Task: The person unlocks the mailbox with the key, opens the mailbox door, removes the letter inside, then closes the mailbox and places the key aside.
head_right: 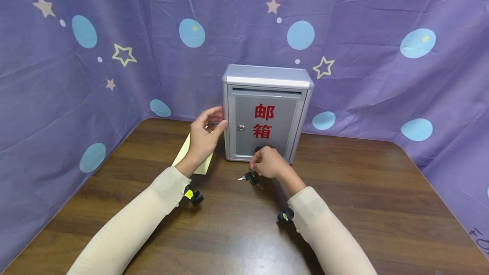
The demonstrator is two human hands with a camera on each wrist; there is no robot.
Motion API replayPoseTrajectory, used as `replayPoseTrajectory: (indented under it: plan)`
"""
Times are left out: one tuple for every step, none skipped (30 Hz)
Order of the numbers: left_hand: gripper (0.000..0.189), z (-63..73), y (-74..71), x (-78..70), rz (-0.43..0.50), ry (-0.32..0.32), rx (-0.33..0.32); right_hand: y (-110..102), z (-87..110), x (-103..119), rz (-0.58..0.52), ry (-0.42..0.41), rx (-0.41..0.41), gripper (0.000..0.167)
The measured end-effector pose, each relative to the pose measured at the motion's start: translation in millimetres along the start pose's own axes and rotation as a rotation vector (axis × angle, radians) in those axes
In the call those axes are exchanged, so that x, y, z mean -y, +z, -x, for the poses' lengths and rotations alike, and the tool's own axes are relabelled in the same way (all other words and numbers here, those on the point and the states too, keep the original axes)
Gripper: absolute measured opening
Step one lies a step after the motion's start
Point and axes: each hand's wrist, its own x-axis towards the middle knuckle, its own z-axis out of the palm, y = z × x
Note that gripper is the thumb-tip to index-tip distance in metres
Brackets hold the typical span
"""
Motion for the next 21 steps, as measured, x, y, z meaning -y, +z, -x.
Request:
replayPoseTrajectory:
  plan:
    - [0.037,0.0,-0.2,-0.1,0.002,0.000,0.000,-0.1,0.2,-0.1,-0.003,0.004,0.001,0.011]
    - [0.037,-0.1,-0.3,-0.1,0.002,0.001,0.001,-0.3,0.5,-0.2,-0.002,0.003,0.003,0.011]
    - [0.037,-0.1,-0.5,-0.2,0.001,0.003,0.002,-0.5,0.9,-0.2,-0.004,0.007,0.005,0.011]
    - [0.037,-0.1,-0.8,-0.3,-0.002,0.005,0.002,-0.6,1.3,-0.3,-0.002,0.011,0.006,0.010]
    - [0.037,0.1,-1.0,-0.5,-0.005,0.008,0.003,-0.6,1.7,-0.4,-0.004,0.010,0.007,0.010]
    - [0.037,0.4,-1.3,-0.8,-0.005,0.012,0.003,-0.7,2.2,-0.5,-0.005,0.014,0.008,0.010]
    - [0.037,0.6,-1.6,-0.9,-0.007,0.014,0.003,-0.7,2.7,-0.7,0.000,0.008,0.010,0.010]
    - [0.037,0.9,-1.9,-1.1,-0.009,0.017,0.002,-0.7,3.2,-0.8,0.002,0.006,0.011,0.010]
    - [0.037,1.2,-2.1,-1.0,-0.010,0.020,0.003,-0.8,3.6,-1.0,0.004,0.003,0.010,0.010]
    - [0.038,1.4,-2.5,-1.0,-0.011,0.022,0.002,-0.8,4.0,-1.1,0.005,-0.002,0.009,0.010]
    - [0.038,1.6,-3.0,-1.0,-0.010,0.024,0.002,-0.8,4.3,-1.5,0.004,-0.006,0.010,0.010]
    - [0.039,1.8,-3.3,-1.0,-0.007,0.025,0.003,-0.8,4.7,-1.8,0.007,-0.009,0.009,0.010]
    - [0.039,1.9,-3.7,-1.0,-0.006,0.026,0.004,-0.9,5.1,-2.2,0.011,-0.015,0.007,0.010]
    - [0.040,2.0,-3.9,-0.9,-0.005,0.028,0.006,-0.9,5.2,-3.0,0.013,-0.018,0.005,0.010]
    - [0.041,2.0,-4.2,-1.0,-0.001,0.028,0.008,-1.0,5.7,-3.5,0.019,-0.024,0.004,0.010]
    - [0.041,2.2,-4.5,-1.1,0.001,0.026,0.009,-1.1,6.2,-4.0,0.020,-0.026,0.002,0.010]
    - [0.042,2.3,-4.7,-1.3,0.003,0.023,0.008,-1.4,6.8,-4.3,0.026,-0.030,0.000,0.010]
    - [0.042,2.3,-4.9,-1.5,0.003,0.019,0.007,-1.4,7.2,-4.8,0.033,-0.037,-0.002,0.010]
    - [0.042,2.3,-5.2,-1.9,0.003,0.014,0.001,-1.8,7.9,-5.0,0.039,-0.041,-0.004,0.010]
    - [0.042,2.1,-5.7,-2.2,0.004,0.010,-0.005,-2.2,8.5,-4.8,0.044,-0.046,-0.007,0.011]
    - [0.042,1.9,-6.1,-2.9,0.003,0.005,-0.013,-2.7,9.3,-4.1,0.050,-0.049,-0.009,0.011]
